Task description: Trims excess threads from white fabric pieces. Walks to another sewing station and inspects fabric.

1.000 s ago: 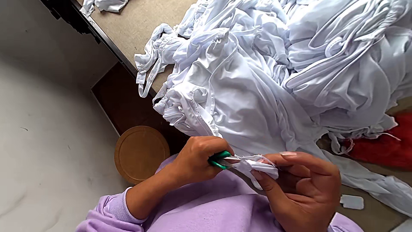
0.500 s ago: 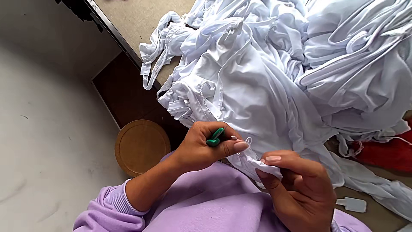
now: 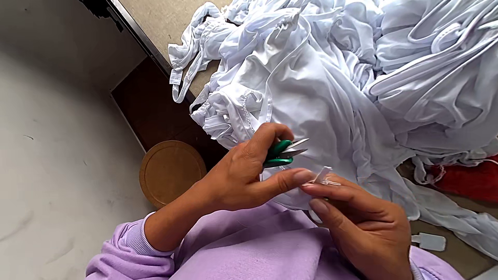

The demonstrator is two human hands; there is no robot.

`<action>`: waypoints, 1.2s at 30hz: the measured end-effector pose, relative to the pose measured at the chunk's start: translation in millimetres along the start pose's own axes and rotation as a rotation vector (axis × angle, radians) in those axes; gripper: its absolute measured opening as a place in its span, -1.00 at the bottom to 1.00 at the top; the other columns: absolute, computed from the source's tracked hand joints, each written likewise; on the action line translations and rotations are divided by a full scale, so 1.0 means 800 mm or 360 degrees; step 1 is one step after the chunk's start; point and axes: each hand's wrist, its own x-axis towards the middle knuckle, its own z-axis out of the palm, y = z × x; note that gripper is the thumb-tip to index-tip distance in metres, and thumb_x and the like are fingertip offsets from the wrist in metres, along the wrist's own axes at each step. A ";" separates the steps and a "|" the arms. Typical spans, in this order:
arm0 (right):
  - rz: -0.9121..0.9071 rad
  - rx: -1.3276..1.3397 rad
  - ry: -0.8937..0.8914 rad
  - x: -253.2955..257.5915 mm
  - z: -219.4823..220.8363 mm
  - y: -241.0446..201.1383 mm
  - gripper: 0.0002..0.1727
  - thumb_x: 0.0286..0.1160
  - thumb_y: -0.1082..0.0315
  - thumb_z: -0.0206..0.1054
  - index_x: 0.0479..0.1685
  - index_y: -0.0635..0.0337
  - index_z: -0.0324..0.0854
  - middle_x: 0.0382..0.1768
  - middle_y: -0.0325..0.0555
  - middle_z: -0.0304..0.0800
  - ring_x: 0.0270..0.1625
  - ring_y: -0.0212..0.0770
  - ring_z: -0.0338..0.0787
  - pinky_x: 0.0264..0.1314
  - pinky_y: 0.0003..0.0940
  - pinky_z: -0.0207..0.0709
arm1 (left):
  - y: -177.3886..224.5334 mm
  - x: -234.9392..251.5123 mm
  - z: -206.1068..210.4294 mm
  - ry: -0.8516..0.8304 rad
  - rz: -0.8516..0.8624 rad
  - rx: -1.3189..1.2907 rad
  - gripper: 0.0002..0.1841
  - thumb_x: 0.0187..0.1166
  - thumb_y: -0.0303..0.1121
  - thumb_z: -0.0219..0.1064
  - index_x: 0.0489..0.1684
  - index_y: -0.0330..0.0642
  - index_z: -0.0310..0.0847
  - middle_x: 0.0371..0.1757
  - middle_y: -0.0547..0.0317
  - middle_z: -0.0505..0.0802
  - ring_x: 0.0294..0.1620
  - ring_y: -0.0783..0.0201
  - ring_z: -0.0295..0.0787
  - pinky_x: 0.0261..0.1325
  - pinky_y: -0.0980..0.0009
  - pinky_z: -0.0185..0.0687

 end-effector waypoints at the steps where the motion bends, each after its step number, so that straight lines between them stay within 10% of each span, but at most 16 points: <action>1: -0.0009 0.0001 0.0064 0.000 0.001 0.000 -0.75 0.59 0.25 0.41 0.17 -0.14 0.84 0.12 -0.47 0.86 0.17 -0.46 0.82 0.20 -0.59 0.73 | 0.005 -0.004 -0.008 -0.0077 -0.0044 0.0133 -0.61 0.72 -0.18 0.26 0.18 -0.39 0.46 -0.29 0.24 0.64 -0.32 0.55 0.55 -0.26 0.63 0.54; 9: -0.0031 -0.0137 0.0051 -0.002 0.002 0.000 -0.57 0.55 0.28 0.44 0.41 -0.15 0.70 0.38 -0.40 0.75 0.43 -0.35 0.72 0.42 -0.48 0.66 | 0.014 -0.008 -0.018 -0.0409 0.0201 0.0868 -0.64 0.71 -0.05 0.25 -0.18 -0.18 0.75 -0.48 0.31 0.72 -0.47 0.41 0.66 -0.49 0.42 0.49; 21: -0.0062 -0.0257 -0.0006 0.000 0.001 0.001 -0.56 0.56 0.30 0.41 0.44 -0.10 0.68 0.40 -0.40 0.74 0.43 -0.39 0.71 0.42 -0.50 0.66 | -0.007 0.002 -0.001 -0.0360 0.0268 0.0698 -0.69 0.71 -0.16 0.25 -0.33 -0.18 0.74 -0.59 0.31 0.68 -0.58 0.41 0.59 -0.56 0.42 0.36; 25: 0.0045 -0.0256 0.0043 0.000 0.000 -0.001 -0.42 0.53 0.31 0.41 0.61 -0.02 0.54 0.44 -0.35 0.69 0.04 -0.57 0.78 0.08 -0.69 0.69 | -0.017 -0.001 -0.020 -0.0397 0.0191 0.0483 -0.64 0.65 -0.13 0.35 -0.10 -0.34 0.71 -0.43 0.21 0.76 -0.41 0.46 0.66 -0.34 0.49 0.58; 28: 0.0007 -0.0336 0.0055 0.000 0.001 0.000 -0.40 0.54 0.30 0.40 0.64 -0.05 0.52 0.49 -0.39 0.64 0.02 -0.64 0.74 0.09 -0.75 0.64 | -0.019 0.001 -0.016 -0.0251 0.0203 0.0130 -0.49 0.45 -0.13 0.53 0.05 -0.51 0.69 -0.40 0.19 0.73 -0.43 0.59 0.47 -0.40 0.67 0.37; 31: -0.0048 -0.0356 0.0018 0.001 0.005 0.000 -0.43 0.57 0.29 0.40 0.63 -0.06 0.53 0.55 -0.35 0.61 0.34 -0.48 0.74 0.34 -0.60 0.67 | -0.013 0.005 0.005 -0.0267 0.0233 0.0061 -0.62 0.35 -0.29 0.60 -0.05 -0.47 0.80 -0.33 0.11 0.76 -0.27 0.47 0.62 -0.22 0.62 0.52; 36: 0.0009 -0.0399 0.0035 -0.001 0.009 -0.003 -0.38 0.56 0.41 0.32 0.69 0.05 0.44 0.59 -0.24 0.55 0.17 -0.55 0.79 0.17 -0.66 0.71 | -0.017 0.008 0.029 -0.0151 0.0286 0.0073 -0.98 0.30 -0.60 0.46 -0.47 -0.37 0.79 -0.39 0.05 0.74 -0.26 0.35 0.67 -0.22 0.53 0.55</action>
